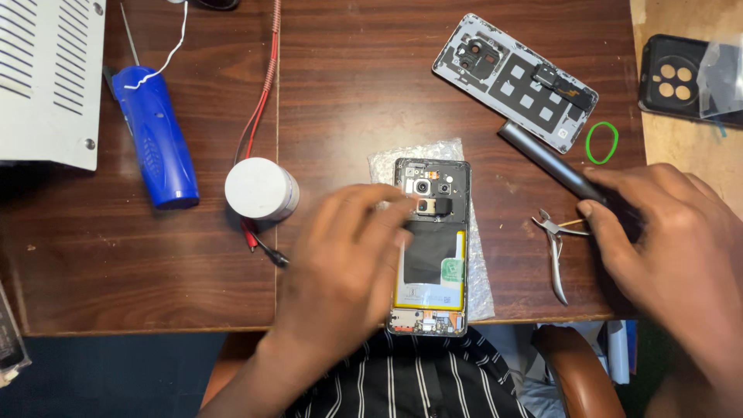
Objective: The person repairs a disassembled smartphone at a workbench. They hold the phone body with the battery exposed, use a thin tool to work on the camera module area, detach and reposition a small camera component, then use a metal pen-shaped tool and pliers while working on the phone and its separated back cover.
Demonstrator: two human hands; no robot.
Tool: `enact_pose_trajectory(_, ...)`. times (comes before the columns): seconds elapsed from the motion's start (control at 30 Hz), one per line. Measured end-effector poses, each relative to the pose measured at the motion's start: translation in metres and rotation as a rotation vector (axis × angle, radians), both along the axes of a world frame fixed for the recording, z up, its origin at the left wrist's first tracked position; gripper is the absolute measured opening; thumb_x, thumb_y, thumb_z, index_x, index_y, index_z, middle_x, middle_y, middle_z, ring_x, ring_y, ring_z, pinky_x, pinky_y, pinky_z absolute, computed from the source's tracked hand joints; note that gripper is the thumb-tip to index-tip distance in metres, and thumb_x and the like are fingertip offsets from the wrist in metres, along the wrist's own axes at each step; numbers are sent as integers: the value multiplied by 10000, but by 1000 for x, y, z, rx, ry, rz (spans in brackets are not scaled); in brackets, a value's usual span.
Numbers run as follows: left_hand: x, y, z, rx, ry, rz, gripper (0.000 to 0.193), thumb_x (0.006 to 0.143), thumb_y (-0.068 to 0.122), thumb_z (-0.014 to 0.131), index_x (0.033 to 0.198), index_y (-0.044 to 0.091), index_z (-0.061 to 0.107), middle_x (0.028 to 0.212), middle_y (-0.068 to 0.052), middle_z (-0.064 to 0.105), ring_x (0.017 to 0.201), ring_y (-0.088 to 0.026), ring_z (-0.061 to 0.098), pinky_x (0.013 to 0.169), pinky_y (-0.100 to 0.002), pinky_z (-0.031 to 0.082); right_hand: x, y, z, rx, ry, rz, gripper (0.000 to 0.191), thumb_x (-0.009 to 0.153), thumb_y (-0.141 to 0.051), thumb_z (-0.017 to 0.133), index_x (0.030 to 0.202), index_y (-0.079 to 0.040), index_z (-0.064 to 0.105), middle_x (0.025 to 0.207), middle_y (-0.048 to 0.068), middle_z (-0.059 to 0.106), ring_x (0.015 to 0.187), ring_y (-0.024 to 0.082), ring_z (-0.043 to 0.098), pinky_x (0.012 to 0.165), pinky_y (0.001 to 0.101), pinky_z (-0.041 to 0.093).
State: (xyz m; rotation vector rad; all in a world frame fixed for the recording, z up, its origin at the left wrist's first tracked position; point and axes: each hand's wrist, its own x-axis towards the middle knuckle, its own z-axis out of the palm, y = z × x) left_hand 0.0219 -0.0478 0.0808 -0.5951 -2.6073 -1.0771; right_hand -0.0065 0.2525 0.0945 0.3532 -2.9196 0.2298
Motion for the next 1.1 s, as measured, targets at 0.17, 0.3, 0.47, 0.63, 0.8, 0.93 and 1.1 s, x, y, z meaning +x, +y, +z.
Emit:
enact_pose_trajectory(0.17, 0, 7, -4, -29, 81, -85, 519, 907, 239, 747, 1328, -24, 597, 1287, -200, 575, 1213, -383, 573, 1043, -507, 465, -5, -8, -1, 57, 11, -6, 279, 876, -147, 795, 1133, -38, 775, 996, 160, 693, 950, 343, 676, 844, 418, 538)
enact_pose_trajectory(0.3, -14, -5, -4, -7, 31, -74, 497, 918, 253, 743, 1314, 3, 578, 1300, -200, 578, 1303, -418, 547, 1105, -520, 437, 4, 6, -2, -146, -30, -141, 322, 1000, -177, 730, 1276, -13, 704, 1065, 184, 664, 943, 324, 671, 794, 417, 540)
enact_pose_trajectory(0.47, -30, -23, -9, 73, -147, -87, 447, 948, 190, 675, 1357, 36, 580, 1398, -188, 552, 1396, -394, 504, 1149, -501, 408, 6, 13, -16, -1491, -200, -140, 207, 1207, -158, 519, 1374, -42, 479, 1179, 115, 658, 1103, 221, 692, 1026, 389, 595)
enact_pose_trajectory(0.63, -20, -14, -14, 49, -56, -86, 493, 919, 247, 723, 1333, 25, 574, 1405, -190, 515, 1455, -428, 426, 1189, -532, 376, 3, -37, -18, -1781, -318, -25, 238, 1225, -141, 519, 1413, -4, 473, 1170, 185, 677, 1031, 267, 700, 972, 418, 612)
enact_pose_trajectory(0.8, -15, -18, -15, 53, -34, -55, 487, 927, 269, 736, 1328, 39, 582, 1416, -173, 529, 1466, -415, 439, 1199, -522, 384, 4, -91, -1, -1527, -288, 31, 265, 1130, -31, 552, 1371, -5, 445, 1121, 212, 678, 997, 288, 725, 986, 470, 622)
enact_pose_trajectory(0.93, -19, -20, -20, 101, -108, 3, 472, 937, 246, 729, 1340, 44, 588, 1411, -198, 517, 1463, -429, 434, 1198, -529, 380, 3, -108, 9, -1402, -310, 103, 270, 1099, 9, 547, 1329, -14, 409, 1121, 234, 684, 1029, 308, 746, 970, 458, 662)
enact_pose_trajectory(1.1, -20, -9, -25, 83, -22, 54, 478, 846, 220, 756, 1283, 81, 622, 1413, -249, 482, 1462, -480, 360, 1205, -587, 313, 3, -116, 9, -1243, -303, 134, 269, 1114, 12, 548, 1318, -23, 375, 1171, 237, 677, 1113, 297, 727, 978, 405, 650)
